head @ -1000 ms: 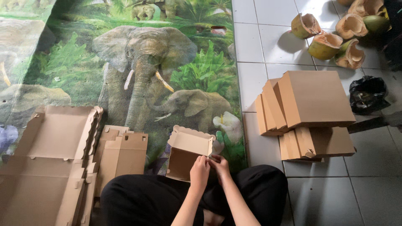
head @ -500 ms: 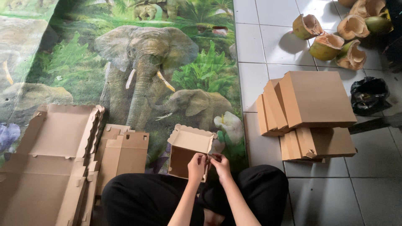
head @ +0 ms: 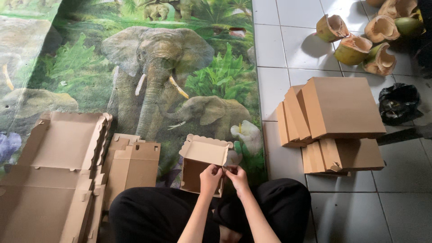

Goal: The person sits on the floor and folds flat cardboard pieces into small rectangular boxes by hand. They fold the side flaps and tuck the tabs to secure the structure, then place the finished box onto a nearby stack.

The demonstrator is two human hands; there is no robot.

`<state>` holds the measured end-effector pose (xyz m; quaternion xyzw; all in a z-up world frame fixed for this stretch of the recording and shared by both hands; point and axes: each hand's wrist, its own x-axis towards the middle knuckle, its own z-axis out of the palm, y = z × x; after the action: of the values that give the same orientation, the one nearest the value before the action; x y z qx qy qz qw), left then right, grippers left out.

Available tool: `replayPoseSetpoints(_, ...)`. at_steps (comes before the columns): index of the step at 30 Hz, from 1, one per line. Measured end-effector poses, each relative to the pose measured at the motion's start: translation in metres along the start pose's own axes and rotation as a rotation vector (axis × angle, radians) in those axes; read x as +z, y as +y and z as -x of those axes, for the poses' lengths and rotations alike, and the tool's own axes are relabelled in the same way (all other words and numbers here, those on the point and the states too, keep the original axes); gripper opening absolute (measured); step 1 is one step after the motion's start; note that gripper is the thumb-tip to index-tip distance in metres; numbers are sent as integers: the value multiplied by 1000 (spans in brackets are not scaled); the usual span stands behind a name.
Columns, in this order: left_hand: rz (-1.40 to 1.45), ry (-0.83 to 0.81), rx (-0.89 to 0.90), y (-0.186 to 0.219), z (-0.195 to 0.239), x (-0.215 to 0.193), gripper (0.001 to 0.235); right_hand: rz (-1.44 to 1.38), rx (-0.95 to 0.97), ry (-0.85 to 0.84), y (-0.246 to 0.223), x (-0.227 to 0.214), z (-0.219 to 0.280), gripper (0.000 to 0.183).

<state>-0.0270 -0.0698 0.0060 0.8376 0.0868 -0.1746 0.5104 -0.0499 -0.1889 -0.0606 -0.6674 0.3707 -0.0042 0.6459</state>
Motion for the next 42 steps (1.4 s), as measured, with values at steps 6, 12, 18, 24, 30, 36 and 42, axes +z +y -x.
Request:
replayPoseSetpoints(6,39,-43,53,3,0,-7,16,-22,-12,-46,1,-4,1,31)
replayPoseSetpoints(12,-57,-67,111,-6,-1,-6,18,-45,-8,-65,3,-3,-1,31)
replayPoseSetpoints(18,-113,-60,149,-17,-8,-1,11,-33,43,-123,11,-5,-9,35)
replayPoseSetpoints(24,-132,-31,139,1,6,-5,10,-201,219,-95,19,-6,-5,45)
replayPoseSetpoints(30,-201,-14,134,-1,8,6,8,-216,257,-4,26,-6,-7,43)
replayPoseSetpoints(36,-180,-21,199,-20,-7,17,10,-60,154,0,41,-8,-28,40)
replayPoseSetpoints(42,-404,-17,269,-10,-3,16,7,-91,101,-57,46,-5,-33,40)
